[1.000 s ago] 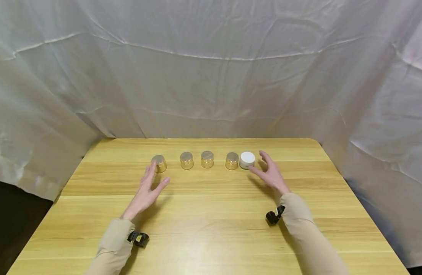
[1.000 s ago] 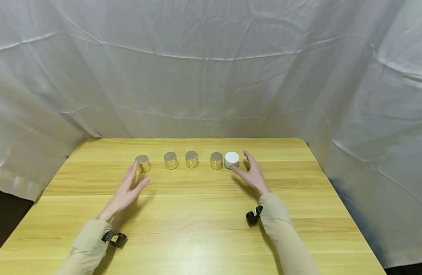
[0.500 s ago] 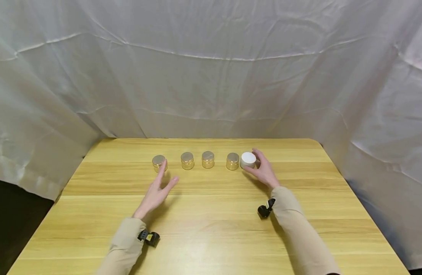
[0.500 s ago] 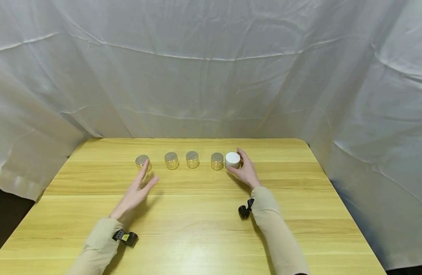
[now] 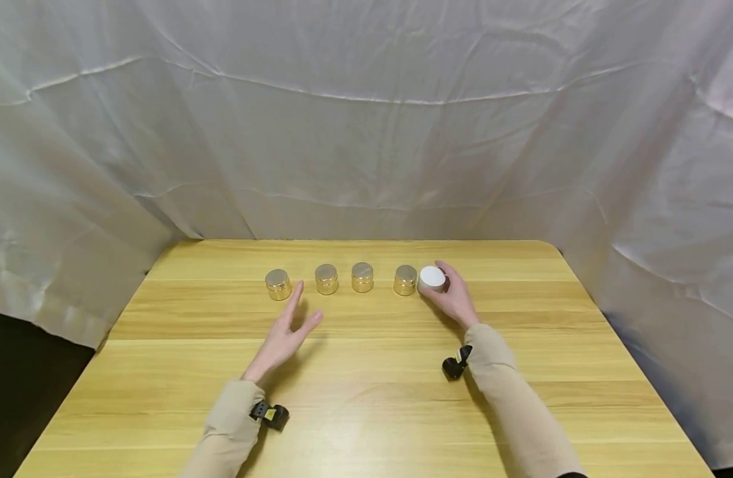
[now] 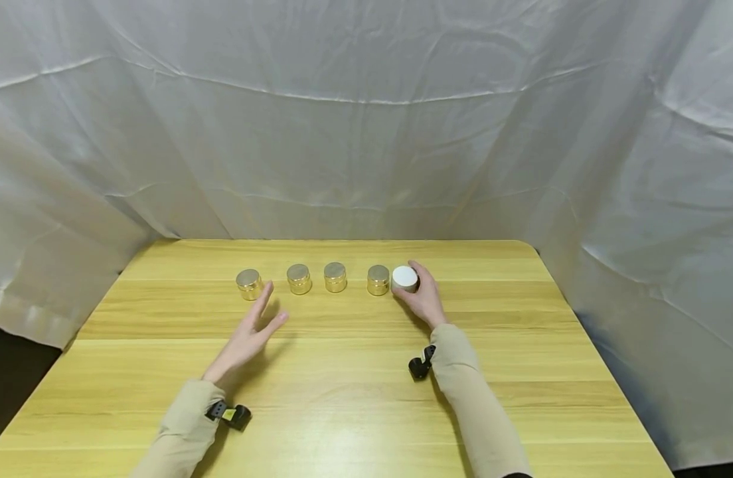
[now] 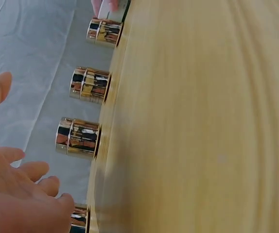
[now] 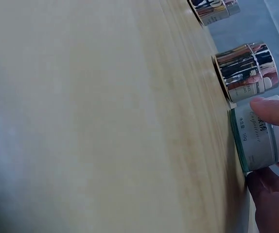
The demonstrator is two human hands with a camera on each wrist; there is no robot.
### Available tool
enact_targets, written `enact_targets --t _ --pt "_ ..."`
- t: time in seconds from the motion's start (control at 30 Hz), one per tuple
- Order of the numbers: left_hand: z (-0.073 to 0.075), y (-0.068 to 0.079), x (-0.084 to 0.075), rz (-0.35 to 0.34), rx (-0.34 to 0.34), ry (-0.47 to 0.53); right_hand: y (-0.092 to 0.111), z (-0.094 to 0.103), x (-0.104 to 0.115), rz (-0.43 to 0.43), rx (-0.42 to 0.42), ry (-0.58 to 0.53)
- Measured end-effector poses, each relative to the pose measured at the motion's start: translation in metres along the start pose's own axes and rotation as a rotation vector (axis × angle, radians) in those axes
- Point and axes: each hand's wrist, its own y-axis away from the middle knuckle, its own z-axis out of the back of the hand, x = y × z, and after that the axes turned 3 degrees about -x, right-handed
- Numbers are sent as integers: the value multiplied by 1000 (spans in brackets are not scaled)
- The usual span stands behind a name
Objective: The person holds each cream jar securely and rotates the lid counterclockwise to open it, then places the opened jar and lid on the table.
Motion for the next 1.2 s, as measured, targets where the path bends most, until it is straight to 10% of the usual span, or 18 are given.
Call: enact_targets --t 1.2 --pt "-39 -13 -10 -42 96 282 51 -17 21 -48 -35 -35"
